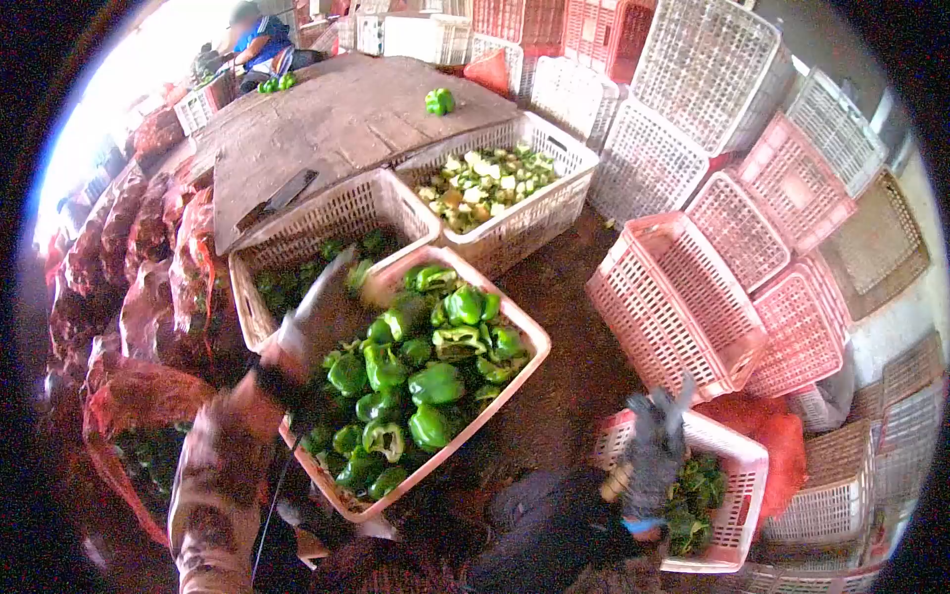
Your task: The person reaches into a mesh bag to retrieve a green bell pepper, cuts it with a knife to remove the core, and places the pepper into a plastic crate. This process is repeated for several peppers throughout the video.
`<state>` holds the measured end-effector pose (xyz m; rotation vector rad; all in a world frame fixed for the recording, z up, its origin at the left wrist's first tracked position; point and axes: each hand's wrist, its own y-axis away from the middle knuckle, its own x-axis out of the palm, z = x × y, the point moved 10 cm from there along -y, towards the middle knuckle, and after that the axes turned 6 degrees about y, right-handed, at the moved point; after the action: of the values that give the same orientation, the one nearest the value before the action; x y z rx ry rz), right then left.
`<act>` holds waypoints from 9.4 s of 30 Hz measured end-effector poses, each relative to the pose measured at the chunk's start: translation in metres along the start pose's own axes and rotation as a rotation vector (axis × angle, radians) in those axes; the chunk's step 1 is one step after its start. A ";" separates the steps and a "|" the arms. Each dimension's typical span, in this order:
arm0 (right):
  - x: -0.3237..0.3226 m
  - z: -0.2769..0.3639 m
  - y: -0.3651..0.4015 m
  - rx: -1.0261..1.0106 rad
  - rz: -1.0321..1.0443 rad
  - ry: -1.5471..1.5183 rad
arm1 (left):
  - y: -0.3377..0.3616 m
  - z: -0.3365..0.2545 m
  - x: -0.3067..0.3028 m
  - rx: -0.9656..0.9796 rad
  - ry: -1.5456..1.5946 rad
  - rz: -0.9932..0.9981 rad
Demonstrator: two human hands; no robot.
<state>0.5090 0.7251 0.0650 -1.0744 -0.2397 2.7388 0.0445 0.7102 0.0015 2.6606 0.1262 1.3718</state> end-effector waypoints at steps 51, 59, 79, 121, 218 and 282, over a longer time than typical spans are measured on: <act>0.004 0.105 0.110 -0.221 0.258 -0.239 | 0.122 0.169 0.264 0.310 -0.687 0.326; 0.097 0.197 0.140 -0.495 0.455 -0.213 | 0.426 -0.089 -0.034 0.731 -0.727 -0.721; 0.400 0.331 0.388 -0.507 1.189 -0.326 | 0.675 -0.076 -0.376 0.327 -1.447 -2.156; 0.231 0.278 0.223 -0.410 0.602 -0.758 | 0.308 -0.112 -0.091 0.165 -1.252 -0.195; 0.141 0.071 0.053 -0.189 0.478 -0.851 | -0.020 0.130 0.035 0.371 -1.185 -0.168; 0.230 0.107 -0.011 -0.274 0.515 -0.295 | 0.040 0.003 -0.044 0.252 -0.117 -0.160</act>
<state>0.2718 0.7810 -0.0057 -0.8801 -0.4468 3.4130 0.0213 0.6646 -0.0287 2.8493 0.5188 1.2205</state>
